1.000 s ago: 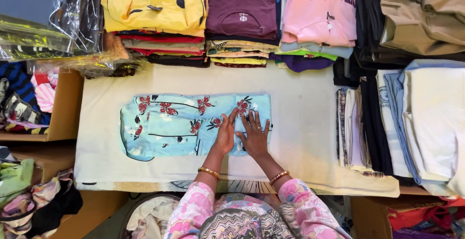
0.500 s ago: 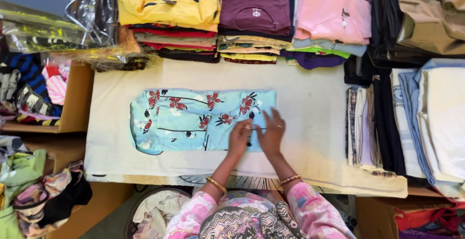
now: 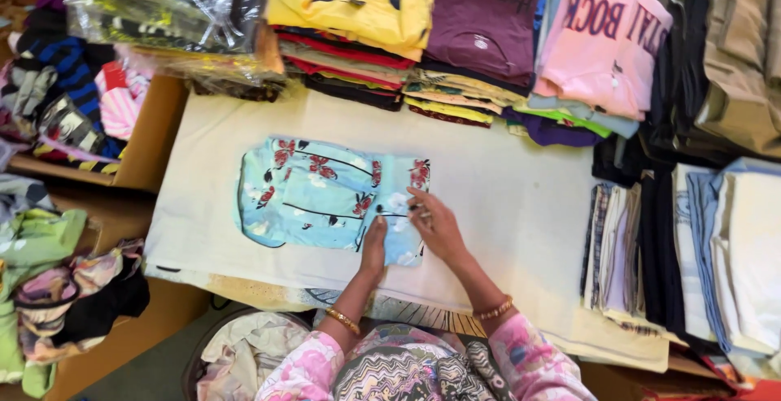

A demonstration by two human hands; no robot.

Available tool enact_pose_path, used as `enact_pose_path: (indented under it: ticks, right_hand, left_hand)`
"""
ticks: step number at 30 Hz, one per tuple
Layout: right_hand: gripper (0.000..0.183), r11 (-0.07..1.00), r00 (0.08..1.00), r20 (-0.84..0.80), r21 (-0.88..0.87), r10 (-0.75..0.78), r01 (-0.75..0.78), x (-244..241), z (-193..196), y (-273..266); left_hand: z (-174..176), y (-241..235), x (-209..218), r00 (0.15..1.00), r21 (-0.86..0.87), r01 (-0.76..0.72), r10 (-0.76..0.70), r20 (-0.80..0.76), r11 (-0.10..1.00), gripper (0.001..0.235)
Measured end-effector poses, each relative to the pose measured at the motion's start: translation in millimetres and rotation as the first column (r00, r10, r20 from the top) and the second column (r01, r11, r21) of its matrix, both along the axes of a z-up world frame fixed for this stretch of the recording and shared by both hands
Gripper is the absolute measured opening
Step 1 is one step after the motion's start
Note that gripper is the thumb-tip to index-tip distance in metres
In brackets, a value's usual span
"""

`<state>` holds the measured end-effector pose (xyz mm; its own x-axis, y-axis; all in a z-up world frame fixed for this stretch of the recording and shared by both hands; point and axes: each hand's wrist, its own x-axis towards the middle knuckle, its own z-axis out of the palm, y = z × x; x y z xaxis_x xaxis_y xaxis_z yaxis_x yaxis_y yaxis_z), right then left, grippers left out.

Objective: The recorder folds several items of clothing, including a white collared shirt, a yellow polka-dot shirt, and a blue patterned shirt.

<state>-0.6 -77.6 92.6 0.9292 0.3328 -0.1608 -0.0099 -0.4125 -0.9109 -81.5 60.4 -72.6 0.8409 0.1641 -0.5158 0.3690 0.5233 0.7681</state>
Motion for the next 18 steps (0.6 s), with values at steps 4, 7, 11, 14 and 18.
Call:
enact_pose_path:
  ticks: [4, 7, 11, 14, 18]
  right_hand:
    - [0.05, 0.949, 0.957, 0.22, -0.29, 0.191, -0.122, 45, -14, 21]
    - [0.054, 0.846, 0.817, 0.379, -0.483, 0.434, -0.225, 71, -25, 46]
    - [0.054, 0.641, 0.583, 0.369, -0.672, 0.724, -0.371, 96, -28, 80]
    - [0.034, 0.44, 0.502, 0.194, -0.786, 0.843, -0.435, 117, -42, 90]
    - [0.022, 0.192, 0.563, -0.094, -0.884, 0.821, -0.427, 134, 6, 118]
  left_hand:
    - [31, 7, -2, 0.993, 0.084, -0.072, 0.079, -0.084, 0.994, 0.06]
    - [18, 0, -10, 0.998, 0.469, -0.052, 0.057, 0.003, 0.882, 0.065]
    - [39, 12, -18, 0.998, 0.713, 0.038, -0.056, 0.001, 0.7, 0.073]
    - [36, 28, -25, 0.986, 0.633, 0.163, -0.099, -0.135, 0.757, 0.062]
    - [27, 54, -33, 0.985, 0.597, 0.17, -0.115, -0.13, 0.784, 0.041]
